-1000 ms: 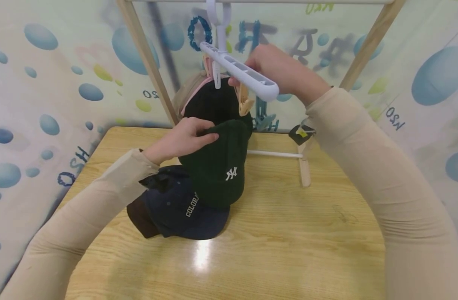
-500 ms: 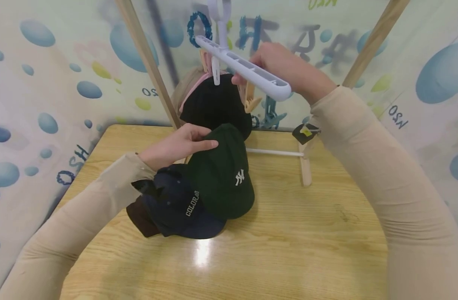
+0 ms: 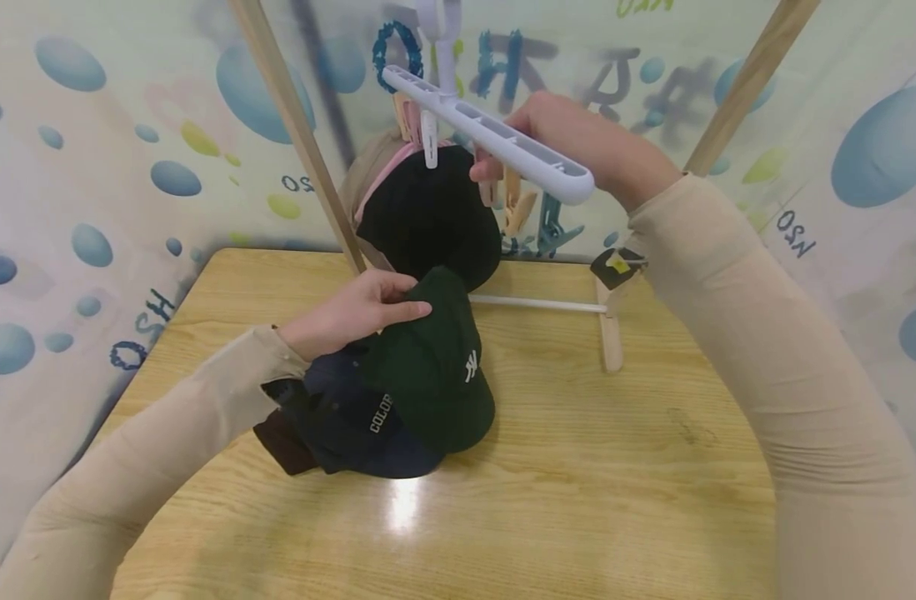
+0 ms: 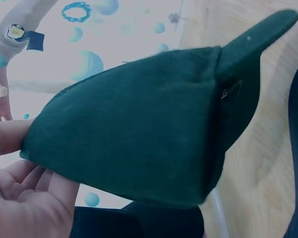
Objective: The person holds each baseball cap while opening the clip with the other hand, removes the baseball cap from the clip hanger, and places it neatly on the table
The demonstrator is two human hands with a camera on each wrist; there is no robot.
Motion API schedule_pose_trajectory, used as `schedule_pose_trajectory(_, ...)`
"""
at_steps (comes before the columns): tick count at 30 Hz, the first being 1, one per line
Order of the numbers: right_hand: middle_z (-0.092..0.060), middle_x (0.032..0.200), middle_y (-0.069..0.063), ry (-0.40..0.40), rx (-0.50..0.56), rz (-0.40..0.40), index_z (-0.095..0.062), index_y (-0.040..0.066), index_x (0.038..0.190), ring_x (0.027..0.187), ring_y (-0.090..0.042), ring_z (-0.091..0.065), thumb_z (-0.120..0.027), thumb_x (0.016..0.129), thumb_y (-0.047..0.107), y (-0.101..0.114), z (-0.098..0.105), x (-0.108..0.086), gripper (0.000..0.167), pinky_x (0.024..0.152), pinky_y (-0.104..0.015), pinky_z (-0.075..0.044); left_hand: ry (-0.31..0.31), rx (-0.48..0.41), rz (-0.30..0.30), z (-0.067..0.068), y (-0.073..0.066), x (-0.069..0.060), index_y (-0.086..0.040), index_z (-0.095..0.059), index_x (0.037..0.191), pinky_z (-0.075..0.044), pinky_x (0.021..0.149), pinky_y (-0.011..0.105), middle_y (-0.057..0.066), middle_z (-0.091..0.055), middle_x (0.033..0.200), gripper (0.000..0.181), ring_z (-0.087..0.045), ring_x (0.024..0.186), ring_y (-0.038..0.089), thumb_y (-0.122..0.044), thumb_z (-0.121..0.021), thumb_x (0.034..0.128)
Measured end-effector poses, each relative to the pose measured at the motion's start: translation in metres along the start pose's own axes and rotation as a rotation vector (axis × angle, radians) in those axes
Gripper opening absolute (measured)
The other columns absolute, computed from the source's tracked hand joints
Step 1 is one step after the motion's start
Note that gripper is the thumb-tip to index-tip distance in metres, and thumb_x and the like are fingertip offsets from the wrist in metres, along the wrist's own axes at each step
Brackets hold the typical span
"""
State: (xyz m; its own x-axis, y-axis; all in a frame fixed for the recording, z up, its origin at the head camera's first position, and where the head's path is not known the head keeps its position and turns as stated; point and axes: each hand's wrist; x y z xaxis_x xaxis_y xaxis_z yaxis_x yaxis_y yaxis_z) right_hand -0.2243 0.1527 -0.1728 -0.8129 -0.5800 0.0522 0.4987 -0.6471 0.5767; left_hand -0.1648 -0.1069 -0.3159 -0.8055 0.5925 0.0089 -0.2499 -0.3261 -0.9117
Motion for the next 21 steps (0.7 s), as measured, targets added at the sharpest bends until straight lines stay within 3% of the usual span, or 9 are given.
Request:
schedule_pose_trajectory(5,-0.068,0.086,-0.004,0.031,-0.007,0.023,-0.074,0.006,0.097,0.08,-0.023,-0.05,-0.073,0.088,0.027,-0.003,0.0,0.0,0.022,0.065,-0.033,-0.033,-0.022,-0.013,0.014,-0.001,0.009,-0.008,-0.002,-0.053,0.078,-0.036,0.058,0.028,0.003,-0.043,0.064,0.02,-0.044,0.058,0.017,-0.008,-0.06,0.0957)
schedule_pose_trajectory(7,-0.069,0.086,-0.004,0.033,-0.003,0.035,-0.075,0.008,0.097,0.078,-0.022,-0.049,-0.072,0.088,0.027,-0.004,0.001,0.0,0.021,0.065,-0.032,-0.032,-0.037,-0.024,0.026,-0.001,0.013,-0.013,-0.002,-0.054,0.08,-0.037,0.057,0.027,0.002,-0.046,0.066,0.018,-0.046,0.058,0.017,-0.008,-0.06,0.0957)
schedule_pose_trajectory(12,-0.068,0.084,-0.002,0.029,-0.028,0.063,-0.075,0.008,0.095,0.073,-0.019,-0.048,-0.071,0.089,0.026,-0.006,0.001,0.001,0.019,0.064,-0.03,-0.032,-0.065,-0.071,0.063,-0.001,0.023,-0.026,-0.001,-0.063,0.091,-0.045,0.066,0.028,0.002,-0.061,0.082,0.008,-0.055,0.071,0.017,-0.007,-0.06,0.0952)
schedule_pose_trajectory(17,-0.068,0.087,-0.005,0.054,-0.031,0.08,-0.074,0.006,0.097,0.083,-0.021,-0.051,-0.072,0.089,0.025,-0.006,0.0,0.002,0.021,0.071,-0.032,-0.033,-0.047,-0.101,0.124,0.001,0.032,-0.045,-0.001,-0.057,0.087,-0.04,0.064,0.029,0.005,-0.057,0.079,0.011,-0.049,0.069,0.02,-0.008,-0.059,0.0958)
schedule_pose_trajectory(21,-0.067,0.082,-0.004,0.044,-0.043,0.094,-0.074,0.006,0.094,0.07,-0.019,-0.053,-0.071,0.089,0.024,-0.007,0.002,0.003,0.019,0.063,-0.027,-0.037,-0.042,-0.133,0.152,0.004,0.041,-0.062,0.001,-0.057,0.097,-0.045,0.072,0.03,0.009,-0.061,0.091,0.008,-0.055,0.079,0.021,-0.007,-0.057,0.0965)
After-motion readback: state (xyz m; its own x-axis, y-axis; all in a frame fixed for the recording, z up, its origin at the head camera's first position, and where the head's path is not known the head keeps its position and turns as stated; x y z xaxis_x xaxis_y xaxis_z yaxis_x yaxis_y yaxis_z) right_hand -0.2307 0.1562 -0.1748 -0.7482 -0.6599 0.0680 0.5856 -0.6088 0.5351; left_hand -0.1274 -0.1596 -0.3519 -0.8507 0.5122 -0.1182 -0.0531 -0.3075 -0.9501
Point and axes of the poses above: each hand's wrist, its own x-axis towards the middle knuckle, its own z-axis out of the back of the hand, y = z × x
